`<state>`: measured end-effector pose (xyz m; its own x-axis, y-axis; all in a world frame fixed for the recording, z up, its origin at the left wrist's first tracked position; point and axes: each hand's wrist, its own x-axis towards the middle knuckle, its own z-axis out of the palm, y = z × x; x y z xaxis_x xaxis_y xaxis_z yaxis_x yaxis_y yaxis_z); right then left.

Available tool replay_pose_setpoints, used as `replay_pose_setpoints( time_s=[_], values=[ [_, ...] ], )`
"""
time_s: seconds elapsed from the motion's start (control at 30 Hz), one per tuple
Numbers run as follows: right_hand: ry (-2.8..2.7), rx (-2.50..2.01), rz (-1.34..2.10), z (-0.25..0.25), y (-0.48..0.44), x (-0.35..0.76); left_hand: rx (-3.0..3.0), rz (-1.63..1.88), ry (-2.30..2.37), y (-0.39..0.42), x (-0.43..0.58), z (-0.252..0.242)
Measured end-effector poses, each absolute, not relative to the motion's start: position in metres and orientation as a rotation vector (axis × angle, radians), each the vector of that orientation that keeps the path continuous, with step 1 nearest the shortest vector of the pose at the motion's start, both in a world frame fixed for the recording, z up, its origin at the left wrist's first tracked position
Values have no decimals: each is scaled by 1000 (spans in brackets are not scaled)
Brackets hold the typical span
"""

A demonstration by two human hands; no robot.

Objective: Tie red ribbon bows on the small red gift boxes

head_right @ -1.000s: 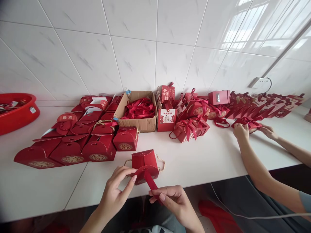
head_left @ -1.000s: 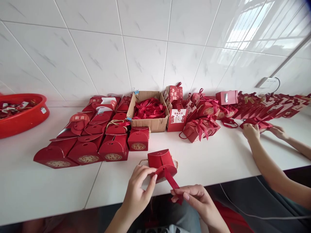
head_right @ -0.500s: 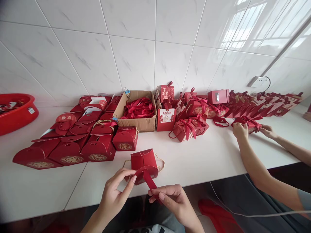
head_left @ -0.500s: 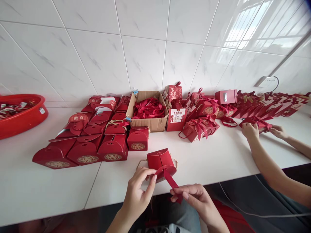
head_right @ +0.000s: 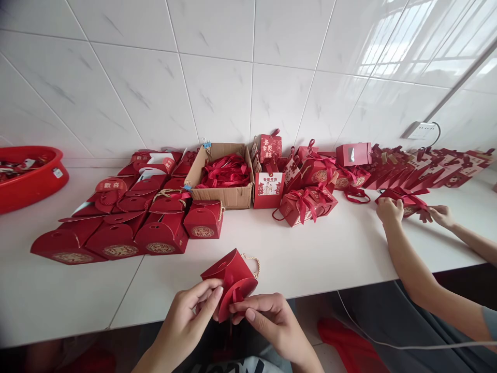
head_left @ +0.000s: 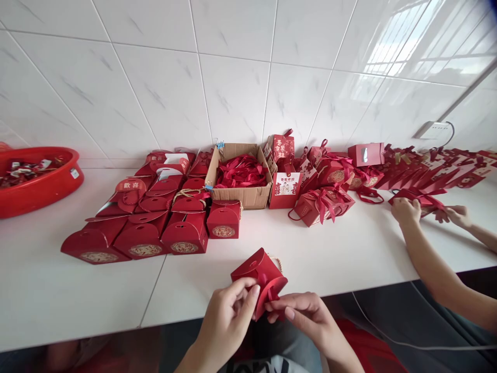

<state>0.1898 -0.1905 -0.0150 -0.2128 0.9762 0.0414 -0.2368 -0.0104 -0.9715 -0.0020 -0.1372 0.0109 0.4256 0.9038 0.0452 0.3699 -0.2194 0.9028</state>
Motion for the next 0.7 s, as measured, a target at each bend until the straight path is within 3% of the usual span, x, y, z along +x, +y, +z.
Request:
replay_pose_setpoints(
  time_s=[0.37,0.53,0.7],
  values=[
    [-1344,-1096,1258,-15,-200,195,2016,973,1044,-119,13,35],
    [-1409,-1175,939,5,-187,210,2121,1340,940,-114,-1,75],
    [-1471,-925,797,49,-160,191,2330,1537,776,-121,-2,125]
  ],
)
